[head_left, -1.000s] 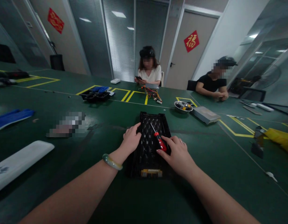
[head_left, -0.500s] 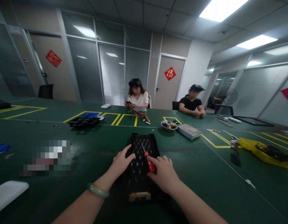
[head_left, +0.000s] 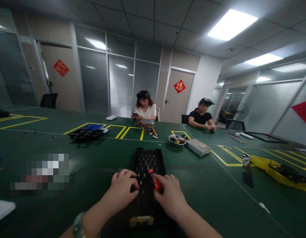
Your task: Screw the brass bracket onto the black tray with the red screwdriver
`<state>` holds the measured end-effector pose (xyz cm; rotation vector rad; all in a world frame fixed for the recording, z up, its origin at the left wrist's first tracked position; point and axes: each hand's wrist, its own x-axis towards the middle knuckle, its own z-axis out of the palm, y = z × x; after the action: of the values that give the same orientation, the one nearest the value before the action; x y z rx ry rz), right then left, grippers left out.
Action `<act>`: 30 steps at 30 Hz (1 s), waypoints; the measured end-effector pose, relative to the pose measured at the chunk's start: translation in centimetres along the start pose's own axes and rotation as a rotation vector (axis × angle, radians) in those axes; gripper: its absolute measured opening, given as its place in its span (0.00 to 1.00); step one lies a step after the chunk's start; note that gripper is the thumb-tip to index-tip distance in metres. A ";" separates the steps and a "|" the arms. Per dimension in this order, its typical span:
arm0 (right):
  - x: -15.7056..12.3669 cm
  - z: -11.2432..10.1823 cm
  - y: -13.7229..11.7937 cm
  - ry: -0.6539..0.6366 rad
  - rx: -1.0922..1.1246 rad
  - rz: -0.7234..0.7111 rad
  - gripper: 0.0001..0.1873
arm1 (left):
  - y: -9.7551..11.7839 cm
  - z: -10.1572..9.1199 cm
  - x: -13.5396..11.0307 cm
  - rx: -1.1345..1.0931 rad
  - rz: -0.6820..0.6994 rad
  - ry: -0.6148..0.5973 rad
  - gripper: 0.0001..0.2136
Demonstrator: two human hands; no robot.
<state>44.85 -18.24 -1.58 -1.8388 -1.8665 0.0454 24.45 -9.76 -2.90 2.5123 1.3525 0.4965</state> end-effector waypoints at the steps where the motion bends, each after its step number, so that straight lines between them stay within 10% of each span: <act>1: 0.0 -0.1 -0.1 0.010 0.024 0.008 0.25 | 0.0 0.1 0.1 -0.001 -0.001 -0.003 0.04; 20: 2.2 -1.1 3.0 0.522 0.857 0.264 0.24 | 0.0 -0.4 0.0 -0.207 0.212 0.020 0.07; 30: -0.1 -2.8 1.7 0.616 0.567 -0.168 0.12 | 0.3 -0.6 -0.1 -0.236 0.262 0.005 0.05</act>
<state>47.47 -19.13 0.13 -1.1351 -1.3753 -0.0432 24.39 -9.95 -2.27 2.4990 0.9074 0.6715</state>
